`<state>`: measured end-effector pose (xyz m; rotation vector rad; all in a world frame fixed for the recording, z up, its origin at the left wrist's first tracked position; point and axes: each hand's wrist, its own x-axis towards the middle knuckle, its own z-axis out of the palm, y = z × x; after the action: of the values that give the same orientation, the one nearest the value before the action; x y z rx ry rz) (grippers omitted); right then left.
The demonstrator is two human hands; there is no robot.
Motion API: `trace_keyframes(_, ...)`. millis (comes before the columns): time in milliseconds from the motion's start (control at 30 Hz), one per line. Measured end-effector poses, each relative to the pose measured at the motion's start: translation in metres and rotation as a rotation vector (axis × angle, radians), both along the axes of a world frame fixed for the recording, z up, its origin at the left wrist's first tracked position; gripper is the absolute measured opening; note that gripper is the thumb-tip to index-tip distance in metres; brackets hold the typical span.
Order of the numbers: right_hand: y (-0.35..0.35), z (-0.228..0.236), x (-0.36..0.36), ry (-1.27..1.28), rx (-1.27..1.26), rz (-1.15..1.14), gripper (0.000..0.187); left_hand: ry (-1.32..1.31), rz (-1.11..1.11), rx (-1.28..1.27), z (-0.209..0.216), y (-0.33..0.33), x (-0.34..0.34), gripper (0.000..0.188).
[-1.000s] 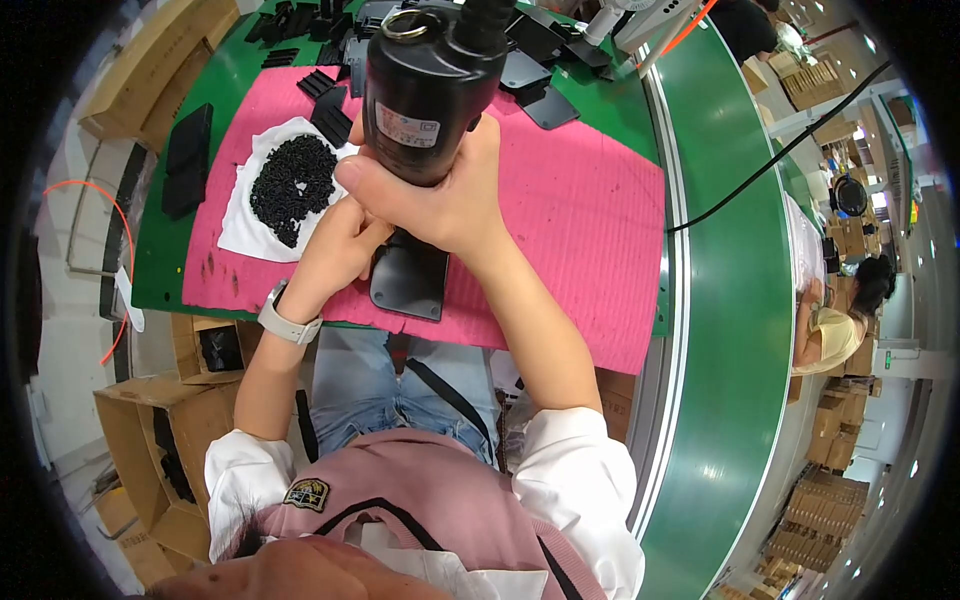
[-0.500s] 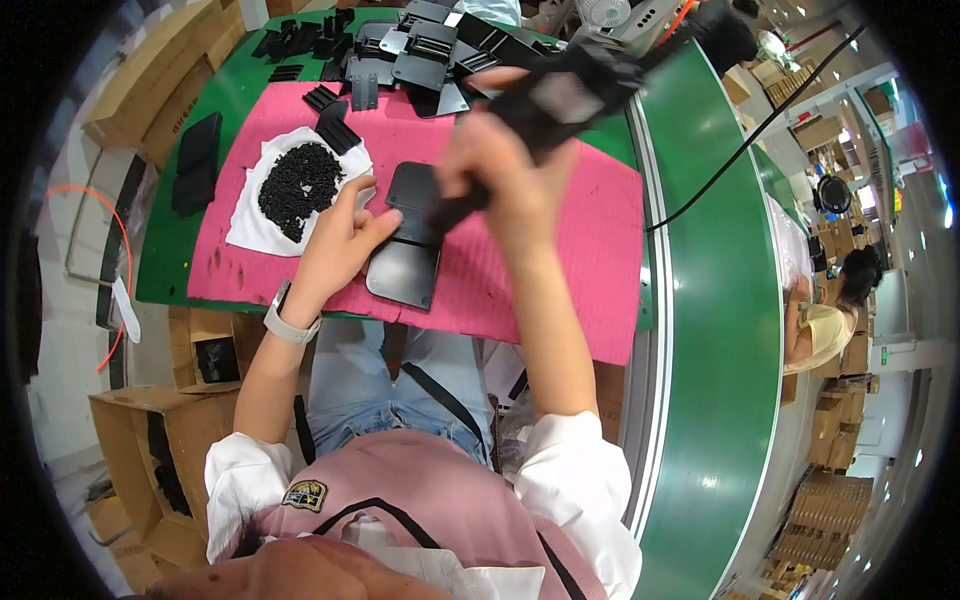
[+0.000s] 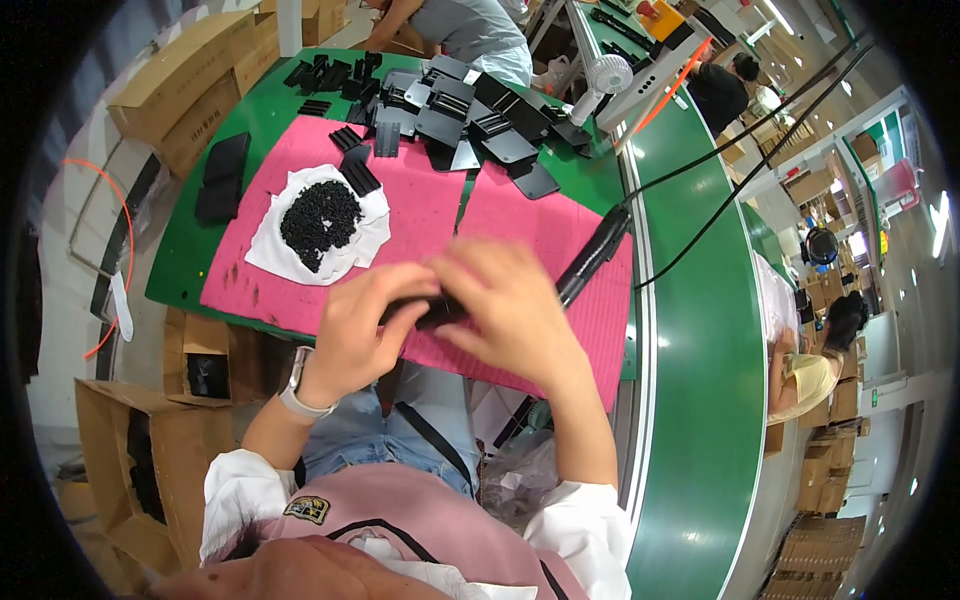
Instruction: Assembling small black plastic components by fastening them with screws using an electric screwdriver.
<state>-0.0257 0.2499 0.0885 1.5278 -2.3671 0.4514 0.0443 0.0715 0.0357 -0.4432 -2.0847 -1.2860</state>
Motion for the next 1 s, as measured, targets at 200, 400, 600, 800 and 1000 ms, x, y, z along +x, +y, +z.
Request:
trace_keyframes(200, -0.028, -0.023, 0.011, -0.394, -0.086, 0.084, 0.029, 0.099, 0.281, 0.311, 0.008, -0.025, 0.004, 0.045)
trace_keyframes(400, -0.034, -0.035, 0.024, -0.789, -0.449, 0.05, 0.025, -0.546, -0.358, 0.852, -0.003, -0.034, 0.02, 0.024)
trace_keyframes(600, -0.044, -0.022, 0.042, -1.025, -0.475, 0.258, 0.031, -0.398, -0.069, 0.83, -0.007, -0.075, 0.066, 0.024)
trace_keyframes(800, -0.068, -0.037, -0.016, -0.541, -0.227, -0.016, 0.018, -0.161, 0.796, 1.119, -0.104, -0.279, 0.219, 0.031)
trace_keyframes(1000, -0.095, -0.063, -0.11, -0.053, -0.318, -0.277, 0.026, 0.423, 0.975, 1.912, -0.232, -0.473, 0.464, 0.081)
